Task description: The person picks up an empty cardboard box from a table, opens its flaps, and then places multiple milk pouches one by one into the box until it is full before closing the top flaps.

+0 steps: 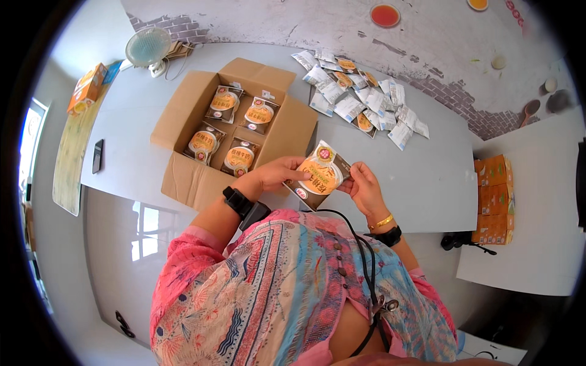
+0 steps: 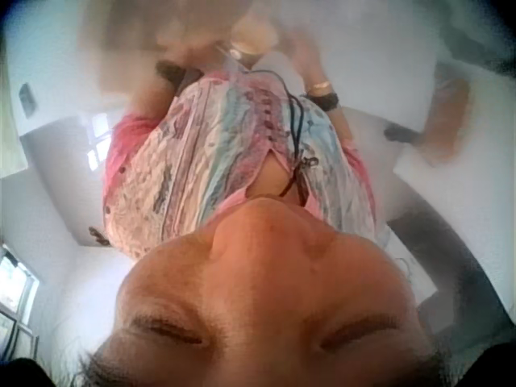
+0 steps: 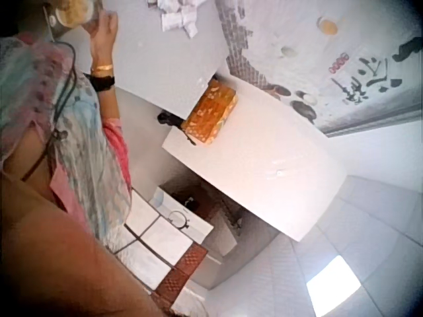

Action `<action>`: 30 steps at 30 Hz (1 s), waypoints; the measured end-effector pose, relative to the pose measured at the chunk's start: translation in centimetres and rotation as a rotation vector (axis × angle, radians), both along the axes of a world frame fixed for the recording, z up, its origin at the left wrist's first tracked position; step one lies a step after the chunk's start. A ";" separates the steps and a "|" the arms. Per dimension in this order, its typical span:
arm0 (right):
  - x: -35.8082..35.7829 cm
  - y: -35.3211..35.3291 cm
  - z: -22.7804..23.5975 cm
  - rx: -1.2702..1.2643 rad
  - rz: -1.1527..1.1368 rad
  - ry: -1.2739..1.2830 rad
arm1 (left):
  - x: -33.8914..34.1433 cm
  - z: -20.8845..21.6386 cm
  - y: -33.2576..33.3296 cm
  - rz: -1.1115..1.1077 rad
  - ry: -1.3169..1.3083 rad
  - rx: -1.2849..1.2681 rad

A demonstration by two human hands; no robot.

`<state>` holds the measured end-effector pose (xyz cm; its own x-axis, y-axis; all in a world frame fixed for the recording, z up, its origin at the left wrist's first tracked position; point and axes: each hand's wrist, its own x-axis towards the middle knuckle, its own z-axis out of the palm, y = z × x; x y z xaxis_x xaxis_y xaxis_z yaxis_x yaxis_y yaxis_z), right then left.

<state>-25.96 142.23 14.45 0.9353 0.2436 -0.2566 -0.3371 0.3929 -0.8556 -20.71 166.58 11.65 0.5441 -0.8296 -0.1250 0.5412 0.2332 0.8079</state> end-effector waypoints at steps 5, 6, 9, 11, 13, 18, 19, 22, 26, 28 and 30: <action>-1.0 1.3 1.0 -0.035 -0.015 0.022 | 0.1 -0.7 2.5 0.082 0.113 -0.039; -1.2 1.3 1.3 -0.071 -0.011 0.028 | 0.3 -0.6 3.3 0.127 0.093 -0.029; -2.2 0.4 1.0 -0.117 -0.087 0.038 | 1.9 -2.1 5.8 0.211 0.087 0.044; -3.0 -0.4 0.6 -0.114 -0.165 0.075 | 3.0 -2.2 7.5 0.274 0.080 0.041; -3.9 -1.2 0.2 -0.128 -0.236 0.103 | 4.1 -1.5 9.1 0.338 0.103 0.051; -5.6 -2.7 -0.8 -0.189 -0.353 0.146 | 9.7 -6.5 13.4 0.543 0.083 0.368; -5.9 -2.9 -0.8 -0.193 -0.373 0.146 | 10.4 -7.2 13.8 0.575 0.146 0.385; -6.9 -3.6 -0.7 -0.210 -0.442 0.154 | 12.0 -7.7 14.1 0.609 0.241 0.447; -8.1 -4.3 -0.7 -0.220 -0.511 0.170 | 14.6 -9.3 13.7 0.628 0.181 0.583; -8.6 -4.6 -0.8 -0.226 -0.536 0.177 | 15.5 -9.7 13.4 0.601 0.177 0.602; -8.9 -4.9 -0.9 -0.231 -0.558 0.185 | 16.9 -10.8 13.1 0.586 0.169 0.617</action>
<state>-34.90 137.34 13.57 0.8406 -0.3490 -0.4142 -0.2854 0.3646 -0.8864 -3.79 179.63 0.85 0.7962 -0.1788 -0.5781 0.5950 0.0578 0.8016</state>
